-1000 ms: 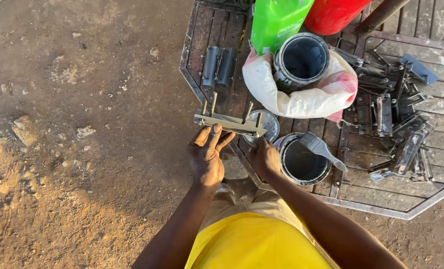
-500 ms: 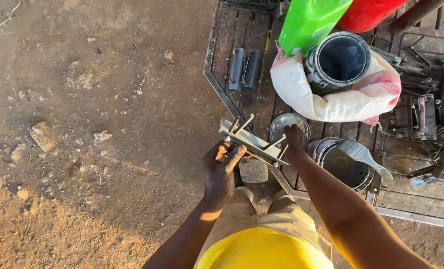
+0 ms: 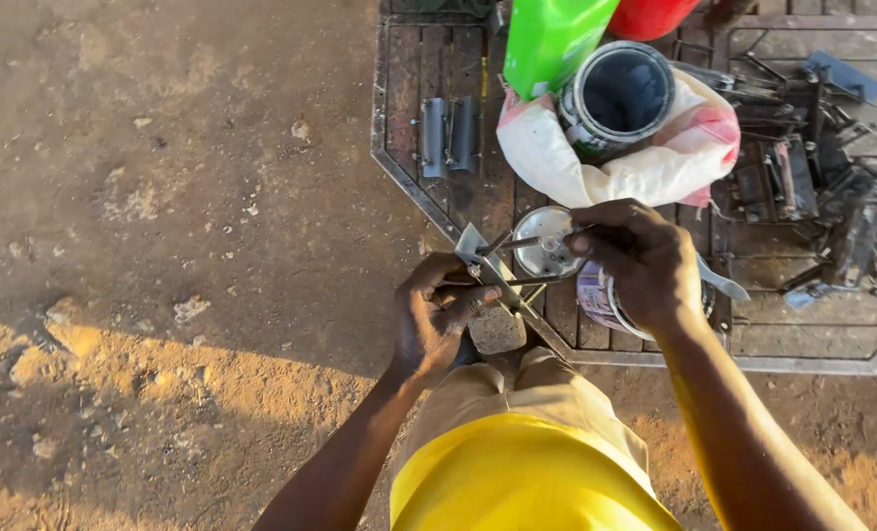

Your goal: Painting small metal brackets with black paint using a handheld brush on a metal work table.

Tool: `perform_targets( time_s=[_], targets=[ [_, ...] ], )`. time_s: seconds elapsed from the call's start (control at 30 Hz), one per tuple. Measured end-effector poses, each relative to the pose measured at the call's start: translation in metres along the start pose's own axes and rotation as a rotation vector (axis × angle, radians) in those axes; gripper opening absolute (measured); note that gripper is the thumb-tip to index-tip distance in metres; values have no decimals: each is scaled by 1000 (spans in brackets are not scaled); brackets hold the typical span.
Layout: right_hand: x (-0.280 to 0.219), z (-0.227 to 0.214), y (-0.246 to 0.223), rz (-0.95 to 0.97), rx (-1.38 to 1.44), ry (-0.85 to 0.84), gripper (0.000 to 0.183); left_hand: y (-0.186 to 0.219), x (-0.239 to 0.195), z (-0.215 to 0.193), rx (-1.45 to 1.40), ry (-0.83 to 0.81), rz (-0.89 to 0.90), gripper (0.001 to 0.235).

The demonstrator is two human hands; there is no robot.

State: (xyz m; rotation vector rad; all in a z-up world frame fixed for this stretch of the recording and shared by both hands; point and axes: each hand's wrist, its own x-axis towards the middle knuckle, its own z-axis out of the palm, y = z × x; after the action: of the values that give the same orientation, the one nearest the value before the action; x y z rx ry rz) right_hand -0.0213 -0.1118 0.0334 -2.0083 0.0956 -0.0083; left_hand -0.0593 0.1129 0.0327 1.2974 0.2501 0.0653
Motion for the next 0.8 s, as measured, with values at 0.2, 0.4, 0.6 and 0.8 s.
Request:
perform_targets(
  time_s=[0.2,0.4,0.6,0.8],
  targets=[
    [-27,-11,-43,-154,218,-33,25,6,-2,6,206,-211,148,40],
    [-39,-25,-34,-171,211,-5,22,35,-14,21,413,-319,366,32],
    [-37,-36,-32,-195,263,-41,20,20,-6,18,483,-306,394,43],
    [-39,-37,-21,-147,372,-81,16,28,-7,24,544,-358,417,45]
  ],
)
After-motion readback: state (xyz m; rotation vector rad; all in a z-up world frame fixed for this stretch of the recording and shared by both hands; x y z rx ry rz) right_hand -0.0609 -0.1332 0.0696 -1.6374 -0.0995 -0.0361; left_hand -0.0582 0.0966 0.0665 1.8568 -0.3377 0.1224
